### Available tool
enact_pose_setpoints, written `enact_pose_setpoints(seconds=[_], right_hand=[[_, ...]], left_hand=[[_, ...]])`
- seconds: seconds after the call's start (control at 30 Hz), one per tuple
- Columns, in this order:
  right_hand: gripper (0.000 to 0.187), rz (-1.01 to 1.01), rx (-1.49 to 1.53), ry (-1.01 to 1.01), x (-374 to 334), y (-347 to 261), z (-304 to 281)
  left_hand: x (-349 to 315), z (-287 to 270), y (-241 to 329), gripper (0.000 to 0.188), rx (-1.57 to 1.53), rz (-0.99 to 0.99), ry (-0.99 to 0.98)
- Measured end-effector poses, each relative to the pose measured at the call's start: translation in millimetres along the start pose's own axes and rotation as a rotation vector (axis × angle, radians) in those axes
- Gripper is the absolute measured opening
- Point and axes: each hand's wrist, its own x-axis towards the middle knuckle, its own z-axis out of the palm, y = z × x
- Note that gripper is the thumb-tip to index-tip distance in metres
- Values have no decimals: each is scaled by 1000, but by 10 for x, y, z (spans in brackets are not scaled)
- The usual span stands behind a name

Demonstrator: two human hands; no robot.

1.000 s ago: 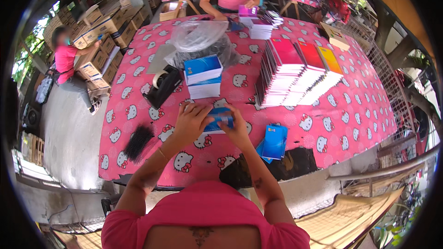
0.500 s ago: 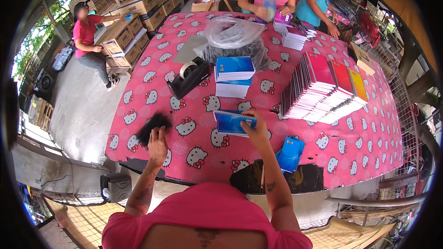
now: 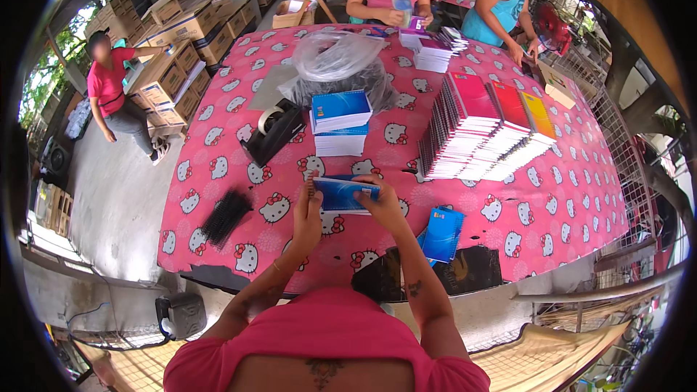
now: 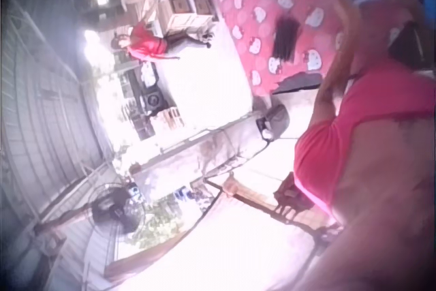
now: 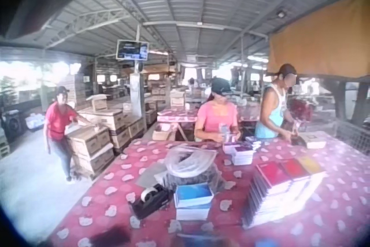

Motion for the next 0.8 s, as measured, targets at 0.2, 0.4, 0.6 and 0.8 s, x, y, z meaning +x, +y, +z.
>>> enact_pose_setpoints(seconds=[0.2, 0.4, 0.6, 0.8], right_hand=[[31, 57, 56, -40, -28, -57, -12], [28, -18, -9, -65, -23, 57, -76], [27, -7, -1, -75, -8, 28, -47], [27, -12, -3, -78, -11, 45, -64]], left_hand=[[132, -240, -104, 41, 258, 83, -18], [437, -664, 218, 29, 473, 265, -91], [398, -739, 156, 21, 410, 356, -176], [396, -722, 173, 22, 428, 344, -188]])
